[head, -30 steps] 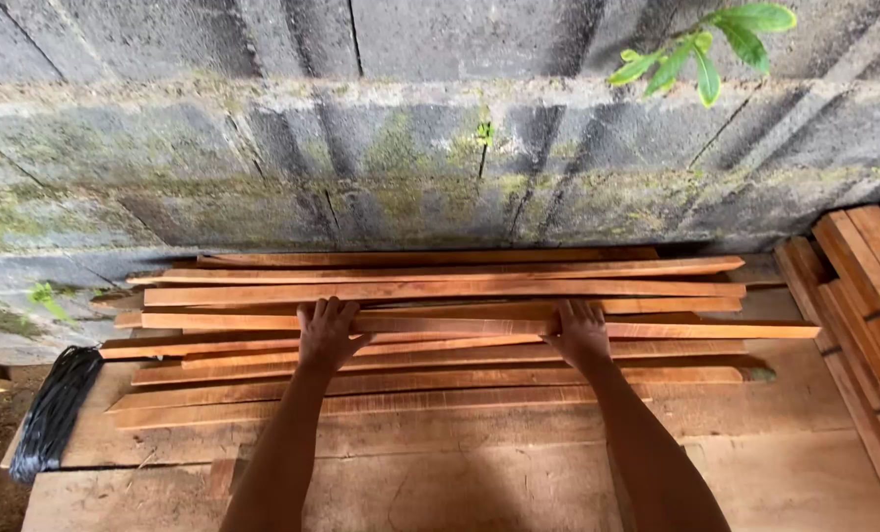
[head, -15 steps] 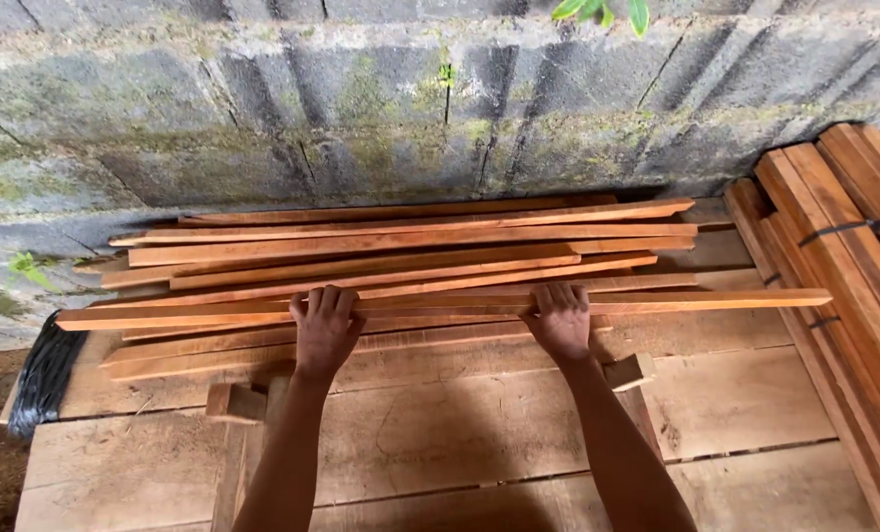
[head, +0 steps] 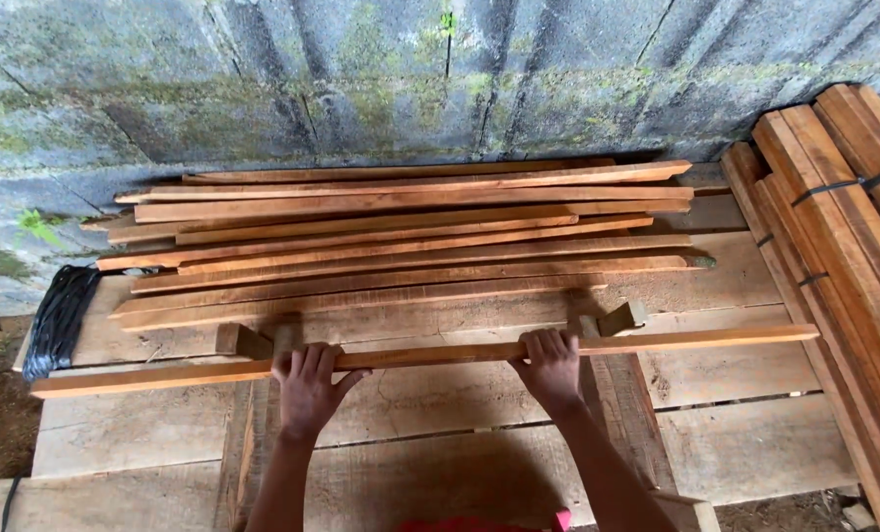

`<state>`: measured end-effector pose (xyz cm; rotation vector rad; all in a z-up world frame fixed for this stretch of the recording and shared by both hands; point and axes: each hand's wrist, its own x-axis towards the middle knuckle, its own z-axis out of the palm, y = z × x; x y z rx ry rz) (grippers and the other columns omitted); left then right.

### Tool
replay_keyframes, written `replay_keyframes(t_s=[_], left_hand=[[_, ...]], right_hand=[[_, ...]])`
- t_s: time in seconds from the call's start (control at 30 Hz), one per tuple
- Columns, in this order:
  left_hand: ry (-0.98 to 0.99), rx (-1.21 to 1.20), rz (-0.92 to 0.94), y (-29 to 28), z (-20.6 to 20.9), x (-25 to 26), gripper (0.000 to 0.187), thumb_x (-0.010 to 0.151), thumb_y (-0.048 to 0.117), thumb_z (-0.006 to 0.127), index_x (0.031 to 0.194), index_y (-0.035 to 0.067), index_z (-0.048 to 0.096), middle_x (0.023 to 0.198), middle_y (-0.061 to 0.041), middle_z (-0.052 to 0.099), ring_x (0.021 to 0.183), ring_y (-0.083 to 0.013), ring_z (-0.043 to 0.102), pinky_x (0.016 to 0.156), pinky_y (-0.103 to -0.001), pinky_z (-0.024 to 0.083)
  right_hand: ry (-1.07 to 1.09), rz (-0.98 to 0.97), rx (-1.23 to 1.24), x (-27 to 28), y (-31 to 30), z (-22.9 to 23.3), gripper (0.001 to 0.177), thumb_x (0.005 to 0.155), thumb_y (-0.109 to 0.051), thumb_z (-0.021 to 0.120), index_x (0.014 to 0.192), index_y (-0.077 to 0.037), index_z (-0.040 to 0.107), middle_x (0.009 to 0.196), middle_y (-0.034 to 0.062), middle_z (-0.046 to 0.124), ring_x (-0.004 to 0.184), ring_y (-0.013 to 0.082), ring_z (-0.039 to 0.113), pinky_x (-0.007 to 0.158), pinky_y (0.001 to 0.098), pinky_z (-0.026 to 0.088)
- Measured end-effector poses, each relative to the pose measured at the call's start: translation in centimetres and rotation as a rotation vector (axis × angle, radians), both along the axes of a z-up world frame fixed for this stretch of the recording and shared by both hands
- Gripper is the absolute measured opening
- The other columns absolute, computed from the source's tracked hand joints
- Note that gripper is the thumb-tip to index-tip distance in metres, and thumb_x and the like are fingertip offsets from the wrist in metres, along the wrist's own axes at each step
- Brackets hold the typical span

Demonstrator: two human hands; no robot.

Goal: Bundling thin strips of wood together using black ties on a workbench.

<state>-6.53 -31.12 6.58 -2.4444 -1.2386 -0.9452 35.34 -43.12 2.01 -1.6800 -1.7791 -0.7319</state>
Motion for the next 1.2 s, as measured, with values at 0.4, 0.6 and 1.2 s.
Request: replay_keyframes(t_s=[0.4,0.6,1.2], left_hand=[[0.234,-0.705,0.146,1.4,-7.4,0.2,0.053,0.085,0.065,0.068,0.122,0.029,0.057,0.131,0.004,0.059,0.133,-0.0239,0.053,0.119,-0.063,0.024],[0.258,-0.975,0.144,1.7,-4.4,0.7,0.067,0.093,0.083,0.041,0.133,0.031,0.057,0.154,0.003,0.048,0.146,-0.0249,0.042,0.122,-0.06,0.019],[0.409,-1.004,0.238,1.7,-7.5,2.9,0.055,0.11,0.061,0.009,0.153,0.041,0.037,0.17,0.002,0.02,0.158,-0.0258,0.011,0.124,-0.061,0.001]], right_hand=[[0.074,-0.213,-0.617,-2.5,0.5,-3.2,0.043,0.069,-0.042,0.082,0.096,-0.02,0.057,0.097,0.0016,0.063,0.107,0.0248,0.062,0.103,0.0471,0.043],[0.284,-0.21,-1.133,-3.5,1.0,2.7,0.072,0.08,-0.077,0.067,0.128,-0.023,0.06,0.134,0.0027,0.065,0.137,0.0232,0.051,0.121,0.0496,0.029],[0.237,-0.149,-0.969,-0.7,1.5,-4.0,0.049,0.105,-0.061,0.043,0.14,-0.028,0.052,0.14,0.0061,0.057,0.141,0.0307,0.049,0.118,0.0581,0.031]])
